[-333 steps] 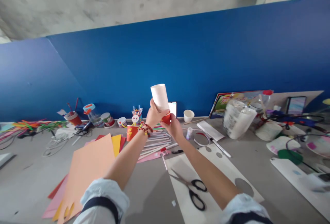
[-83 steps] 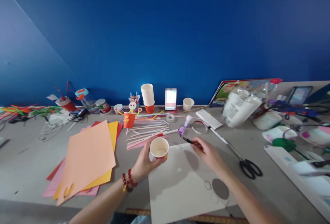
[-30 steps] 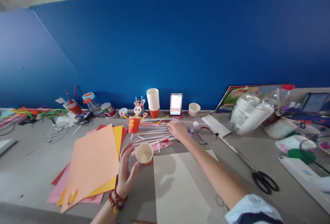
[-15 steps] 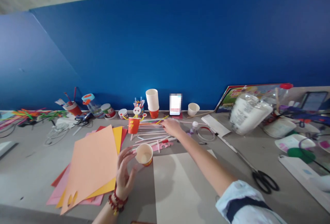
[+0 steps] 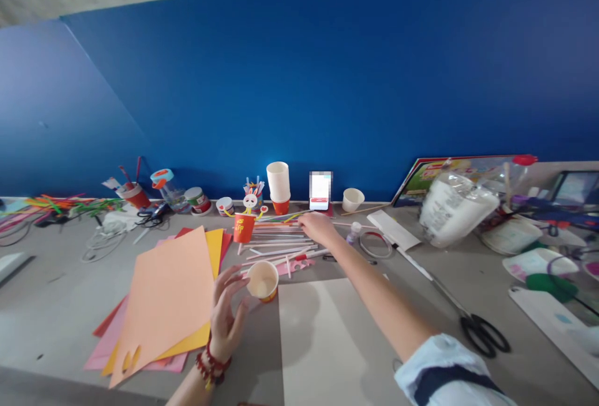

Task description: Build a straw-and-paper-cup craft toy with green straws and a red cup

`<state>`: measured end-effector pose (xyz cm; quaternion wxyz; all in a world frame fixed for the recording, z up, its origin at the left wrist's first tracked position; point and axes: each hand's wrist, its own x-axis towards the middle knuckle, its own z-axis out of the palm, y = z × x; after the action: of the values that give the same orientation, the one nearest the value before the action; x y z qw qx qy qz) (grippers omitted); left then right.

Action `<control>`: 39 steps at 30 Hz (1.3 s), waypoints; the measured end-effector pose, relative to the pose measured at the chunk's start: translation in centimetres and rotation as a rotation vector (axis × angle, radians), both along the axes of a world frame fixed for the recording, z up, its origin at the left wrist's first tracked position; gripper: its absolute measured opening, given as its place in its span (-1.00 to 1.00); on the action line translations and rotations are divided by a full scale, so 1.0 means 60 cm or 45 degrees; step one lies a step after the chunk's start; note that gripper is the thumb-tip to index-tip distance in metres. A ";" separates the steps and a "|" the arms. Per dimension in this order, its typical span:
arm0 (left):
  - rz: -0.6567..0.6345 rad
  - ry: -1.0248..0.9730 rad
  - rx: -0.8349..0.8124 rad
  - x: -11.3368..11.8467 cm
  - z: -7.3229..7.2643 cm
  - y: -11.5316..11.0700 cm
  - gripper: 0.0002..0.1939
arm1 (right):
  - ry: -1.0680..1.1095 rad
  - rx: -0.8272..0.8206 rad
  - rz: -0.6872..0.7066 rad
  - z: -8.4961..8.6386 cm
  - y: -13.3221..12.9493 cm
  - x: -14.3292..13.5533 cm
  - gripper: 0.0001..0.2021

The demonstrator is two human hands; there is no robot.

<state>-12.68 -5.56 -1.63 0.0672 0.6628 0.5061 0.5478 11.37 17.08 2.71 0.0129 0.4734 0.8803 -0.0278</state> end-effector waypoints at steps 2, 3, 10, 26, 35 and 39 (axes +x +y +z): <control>0.007 0.003 0.006 0.001 0.001 0.001 -0.72 | 0.024 0.015 -0.008 0.005 0.005 0.005 -0.72; 0.009 0.000 0.007 0.001 0.002 0.002 -0.72 | 0.034 0.017 -0.004 0.007 0.007 0.006 -0.73; 0.005 -0.025 0.017 0.002 0.006 0.001 -0.72 | 0.093 -0.052 0.183 -0.001 -0.007 -0.019 -0.79; 0.003 -0.066 0.015 -0.001 0.005 0.003 -0.75 | 0.058 -0.049 0.073 -0.014 0.007 -0.013 -0.73; -0.004 -0.066 0.022 -0.001 0.007 0.005 -0.74 | 0.018 0.003 0.018 -0.003 0.015 0.001 -0.73; 0.007 -0.057 0.005 -0.002 0.005 0.004 -0.74 | -0.001 0.077 -0.112 0.005 0.017 0.021 -0.74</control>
<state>-12.78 -5.35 -1.35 0.0759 0.6490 0.5053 0.5637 12.60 18.09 3.04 -0.0025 0.5117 0.8592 -0.0014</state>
